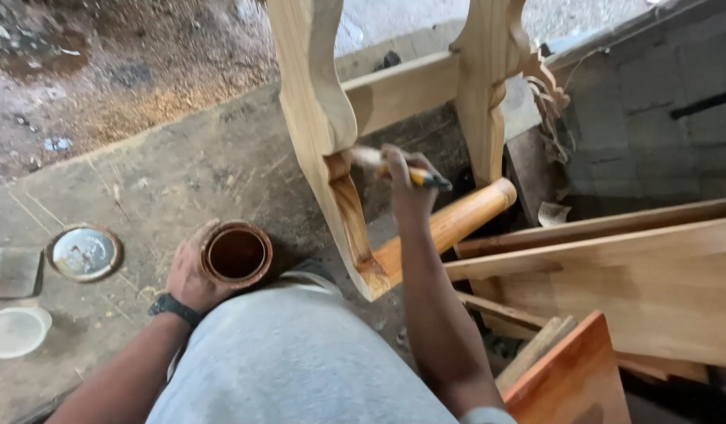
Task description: Applying wood stain to a wooden furniture frame using a paintbrush and a container of stain.
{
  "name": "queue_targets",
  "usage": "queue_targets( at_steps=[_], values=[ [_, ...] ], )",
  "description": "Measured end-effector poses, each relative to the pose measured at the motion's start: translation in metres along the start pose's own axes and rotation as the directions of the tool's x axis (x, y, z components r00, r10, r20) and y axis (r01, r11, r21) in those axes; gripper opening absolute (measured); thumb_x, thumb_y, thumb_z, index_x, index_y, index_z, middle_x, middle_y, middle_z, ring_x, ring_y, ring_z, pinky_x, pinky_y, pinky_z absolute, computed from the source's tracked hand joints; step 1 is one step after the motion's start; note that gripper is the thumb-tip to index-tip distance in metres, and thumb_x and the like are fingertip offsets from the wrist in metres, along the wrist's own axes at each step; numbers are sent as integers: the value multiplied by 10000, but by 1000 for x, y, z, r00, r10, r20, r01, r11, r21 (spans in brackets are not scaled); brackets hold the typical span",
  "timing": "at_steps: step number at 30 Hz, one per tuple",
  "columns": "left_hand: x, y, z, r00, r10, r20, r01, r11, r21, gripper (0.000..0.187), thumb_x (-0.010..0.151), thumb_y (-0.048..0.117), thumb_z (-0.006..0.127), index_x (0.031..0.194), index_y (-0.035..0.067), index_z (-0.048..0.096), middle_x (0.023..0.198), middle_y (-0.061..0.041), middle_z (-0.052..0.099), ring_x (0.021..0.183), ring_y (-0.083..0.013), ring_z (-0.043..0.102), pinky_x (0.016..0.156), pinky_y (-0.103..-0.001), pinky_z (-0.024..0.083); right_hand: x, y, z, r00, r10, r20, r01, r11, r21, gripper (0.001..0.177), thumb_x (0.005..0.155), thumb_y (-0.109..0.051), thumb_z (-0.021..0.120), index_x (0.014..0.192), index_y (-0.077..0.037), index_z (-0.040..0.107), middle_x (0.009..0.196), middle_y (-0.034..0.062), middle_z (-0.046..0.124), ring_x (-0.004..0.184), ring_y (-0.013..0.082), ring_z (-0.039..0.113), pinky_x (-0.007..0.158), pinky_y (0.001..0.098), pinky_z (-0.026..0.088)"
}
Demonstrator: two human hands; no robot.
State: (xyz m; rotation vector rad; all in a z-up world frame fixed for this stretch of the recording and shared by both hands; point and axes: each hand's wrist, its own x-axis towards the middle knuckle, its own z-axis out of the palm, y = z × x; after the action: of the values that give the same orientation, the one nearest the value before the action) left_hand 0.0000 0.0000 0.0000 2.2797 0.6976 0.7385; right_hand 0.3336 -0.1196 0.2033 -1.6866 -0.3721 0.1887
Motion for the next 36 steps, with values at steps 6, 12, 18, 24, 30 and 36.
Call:
queue_targets(
  at_steps=[6, 12, 18, 24, 30, 36],
  values=[
    [-2, -1, 2, 998, -63, 6, 64, 997, -52, 1294, 443, 706, 873, 1528, 119, 482, 1429, -93, 594, 1260, -291, 606, 1069, -469, 447, -23, 4, -2, 1000, -13, 9, 14, 992, -123, 214, 900, -143, 797, 836, 41, 709, 871, 258, 736, 708, 244, 726, 510, 375, 624],
    [2, 3, -2, 997, -70, 16, 71, 995, -74, 1283, 445, 691, 872, 1525, 117, 483, 1407, -96, 613, 1246, -281, 621, 1050, -448, 455, -41, 7, -4, 976, -141, 164, 176, 960, -217, 108, 915, -86, 755, 877, 14, 738, 1009, 221, 771, 885, 286, 767, 654, 391, 651],
    [5, 7, -6, 999, -40, 5, 40, 997, -71, 1268, 496, 714, 864, 1522, 77, 475, 1394, -115, 607, 1256, -279, 610, 1040, -408, 445, -51, -40, 28, 908, -356, 219, 401, 890, -218, 161, 998, -131, 687, 898, -60, 792, 992, 131, 784, 956, 250, 765, 845, 389, 614],
    [4, 9, -3, 994, -103, 21, 104, 991, -88, 1350, 403, 692, 911, 1532, 99, 466, 1372, -115, 632, 1274, -279, 608, 1064, -417, 453, -79, -26, 35, 826, -462, 322, 536, 821, -196, 68, 921, -29, 740, 860, -31, 769, 936, 162, 765, 894, 342, 762, 805, 417, 589],
    [8, 13, -9, 991, -119, 55, 124, 987, -103, 1341, 423, 717, 906, 1526, 99, 460, 1397, -116, 615, 1293, -284, 595, 1074, -434, 447, -80, -11, 36, 782, -588, 204, 623, 746, -236, 83, 984, -13, 681, 976, 20, 756, 1019, 175, 742, 947, 306, 755, 856, 378, 584],
    [4, 10, -5, 992, -112, 54, 116, 989, -91, 1333, 438, 722, 895, 1529, 98, 451, 1389, -124, 619, 1293, -283, 596, 1073, -431, 451, -81, 2, 39, 806, -549, 222, 585, 794, -162, 86, 972, 11, 684, 941, 10, 765, 942, 160, 748, 892, 295, 765, 814, 379, 588]
  ],
)
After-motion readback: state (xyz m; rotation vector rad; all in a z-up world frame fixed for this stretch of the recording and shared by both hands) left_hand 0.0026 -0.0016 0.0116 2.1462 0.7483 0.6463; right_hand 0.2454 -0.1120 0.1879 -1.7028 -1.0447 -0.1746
